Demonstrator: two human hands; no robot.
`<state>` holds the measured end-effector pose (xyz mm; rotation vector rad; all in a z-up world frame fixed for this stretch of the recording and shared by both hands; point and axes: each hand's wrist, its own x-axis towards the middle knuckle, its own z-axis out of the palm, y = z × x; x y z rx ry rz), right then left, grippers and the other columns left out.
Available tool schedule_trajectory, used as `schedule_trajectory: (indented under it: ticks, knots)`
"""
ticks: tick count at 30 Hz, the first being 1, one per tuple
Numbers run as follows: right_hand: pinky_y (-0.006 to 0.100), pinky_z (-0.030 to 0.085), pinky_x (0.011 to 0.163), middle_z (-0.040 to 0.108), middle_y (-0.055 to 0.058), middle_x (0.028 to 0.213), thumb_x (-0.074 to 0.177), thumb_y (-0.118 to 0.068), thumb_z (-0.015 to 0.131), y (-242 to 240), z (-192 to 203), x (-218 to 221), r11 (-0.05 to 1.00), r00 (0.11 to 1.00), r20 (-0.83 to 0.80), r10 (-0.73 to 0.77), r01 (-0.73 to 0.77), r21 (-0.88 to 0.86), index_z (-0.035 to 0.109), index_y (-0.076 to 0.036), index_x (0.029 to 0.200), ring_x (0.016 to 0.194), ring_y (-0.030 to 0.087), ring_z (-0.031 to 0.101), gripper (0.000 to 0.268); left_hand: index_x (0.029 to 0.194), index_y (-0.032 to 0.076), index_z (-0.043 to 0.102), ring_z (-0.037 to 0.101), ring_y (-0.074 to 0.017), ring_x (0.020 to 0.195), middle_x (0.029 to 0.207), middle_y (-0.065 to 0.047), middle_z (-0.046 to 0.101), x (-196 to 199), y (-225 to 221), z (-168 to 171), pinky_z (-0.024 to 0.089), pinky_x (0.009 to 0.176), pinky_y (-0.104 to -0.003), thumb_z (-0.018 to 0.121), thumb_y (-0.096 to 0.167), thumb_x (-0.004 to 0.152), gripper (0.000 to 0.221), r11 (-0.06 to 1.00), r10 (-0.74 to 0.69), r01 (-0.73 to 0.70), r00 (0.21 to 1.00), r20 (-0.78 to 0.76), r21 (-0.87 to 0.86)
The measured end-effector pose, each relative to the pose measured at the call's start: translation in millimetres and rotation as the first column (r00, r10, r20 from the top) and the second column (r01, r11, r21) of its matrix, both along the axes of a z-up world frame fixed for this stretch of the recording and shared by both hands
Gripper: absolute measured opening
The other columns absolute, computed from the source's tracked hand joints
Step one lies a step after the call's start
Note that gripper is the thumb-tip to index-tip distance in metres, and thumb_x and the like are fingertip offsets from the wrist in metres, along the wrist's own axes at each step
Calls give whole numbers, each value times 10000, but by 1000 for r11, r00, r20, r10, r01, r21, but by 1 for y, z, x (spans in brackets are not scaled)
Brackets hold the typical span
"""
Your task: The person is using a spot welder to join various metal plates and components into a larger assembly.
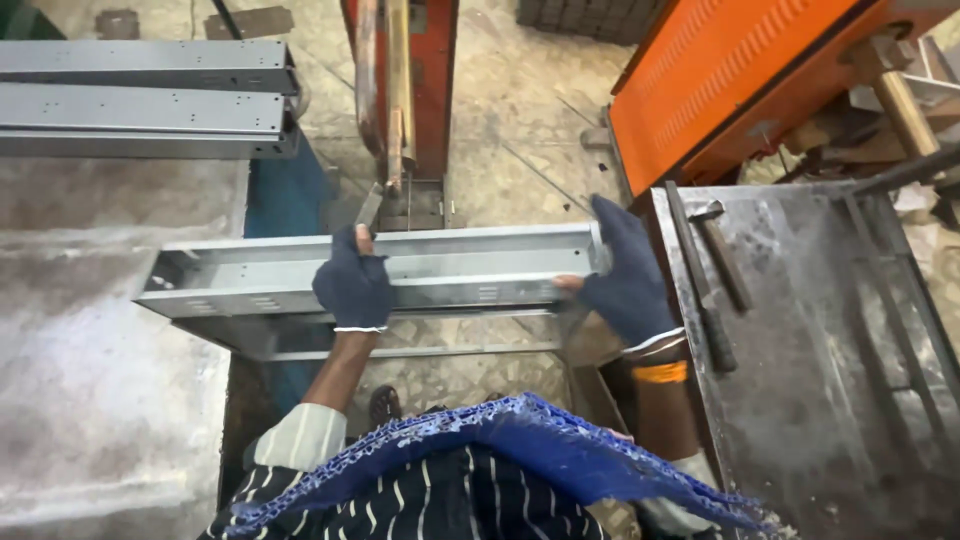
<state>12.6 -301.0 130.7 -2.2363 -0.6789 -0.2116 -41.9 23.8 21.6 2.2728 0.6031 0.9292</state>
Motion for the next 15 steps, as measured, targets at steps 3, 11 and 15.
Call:
schedule_trajectory:
  ticks: [3, 11, 15]
  knots:
    - [400, 481, 1102, 693, 135, 1323, 632, -181, 941, 57, -25, -19, 993, 962, 264, 67, -89, 74, 619, -105, 1371, 1268, 306, 640, 810, 950, 110, 650, 612, -418, 552, 586, -176, 603, -2, -19, 1, 421, 511, -536, 484, 350, 1106, 331, 1000, 13, -12, 999, -44, 18]
    - [497, 504, 728, 717, 119, 840, 718, -321, 808, 162, -92, -29, 926, 972, 66, 225, -192, -326, 735, -120, 999, 811, 345, 682, 353, 972, 100, 625, 609, -429, 544, 578, -190, 597, -5, -36, -4, 413, 496, -541, 477, 349, 1099, 316, 1000, 4, -4, 999, -32, 1]
    - [503, 520, 656, 699, 130, 707, 787, -317, 713, 160, -135, -26, 912, 980, 67, 189, -149, -383, 735, -151, 725, 694, 360, 681, 178, 982, 113, 633, 605, -430, 530, 554, -190, 583, -12, -46, -16, 416, 492, -544, 491, 320, 1073, 267, 993, -118, 117, 993, -17, -26]
